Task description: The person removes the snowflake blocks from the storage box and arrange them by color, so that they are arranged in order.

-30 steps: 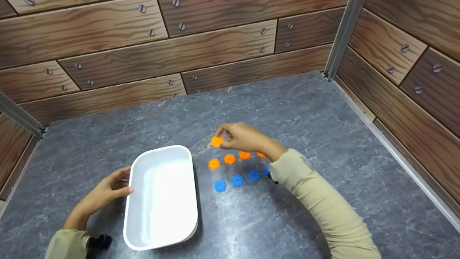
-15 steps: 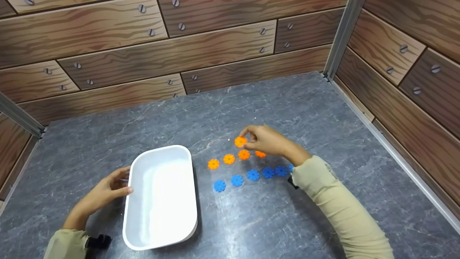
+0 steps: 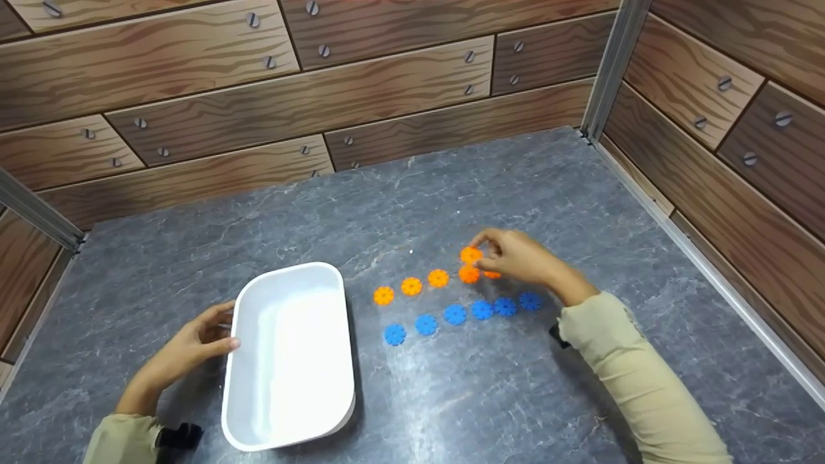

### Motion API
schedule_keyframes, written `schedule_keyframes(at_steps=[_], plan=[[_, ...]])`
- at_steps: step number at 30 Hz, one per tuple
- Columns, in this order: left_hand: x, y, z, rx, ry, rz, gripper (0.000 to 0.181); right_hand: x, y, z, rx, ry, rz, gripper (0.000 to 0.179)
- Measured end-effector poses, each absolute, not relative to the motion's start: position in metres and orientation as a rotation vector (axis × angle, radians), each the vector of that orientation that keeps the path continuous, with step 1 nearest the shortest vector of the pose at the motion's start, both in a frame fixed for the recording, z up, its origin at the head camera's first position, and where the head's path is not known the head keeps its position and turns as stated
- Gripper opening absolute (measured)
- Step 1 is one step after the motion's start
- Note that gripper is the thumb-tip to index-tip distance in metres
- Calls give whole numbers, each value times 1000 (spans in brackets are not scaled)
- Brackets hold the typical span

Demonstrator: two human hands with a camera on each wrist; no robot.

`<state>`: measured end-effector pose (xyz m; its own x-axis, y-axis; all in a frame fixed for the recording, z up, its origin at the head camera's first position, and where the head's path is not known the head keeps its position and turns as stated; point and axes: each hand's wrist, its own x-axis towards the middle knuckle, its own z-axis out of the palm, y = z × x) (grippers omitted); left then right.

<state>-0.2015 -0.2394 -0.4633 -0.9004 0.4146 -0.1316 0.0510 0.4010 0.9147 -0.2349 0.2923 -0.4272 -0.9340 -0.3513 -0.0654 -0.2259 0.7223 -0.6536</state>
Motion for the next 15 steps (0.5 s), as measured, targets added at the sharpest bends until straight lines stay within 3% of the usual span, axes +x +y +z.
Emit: schedule_keyframes(at_steps=[15], plan=[[-202, -240, -464, 389, 2338, 1480, 71, -225, 334, -445, -379, 2760, -1023, 31]])
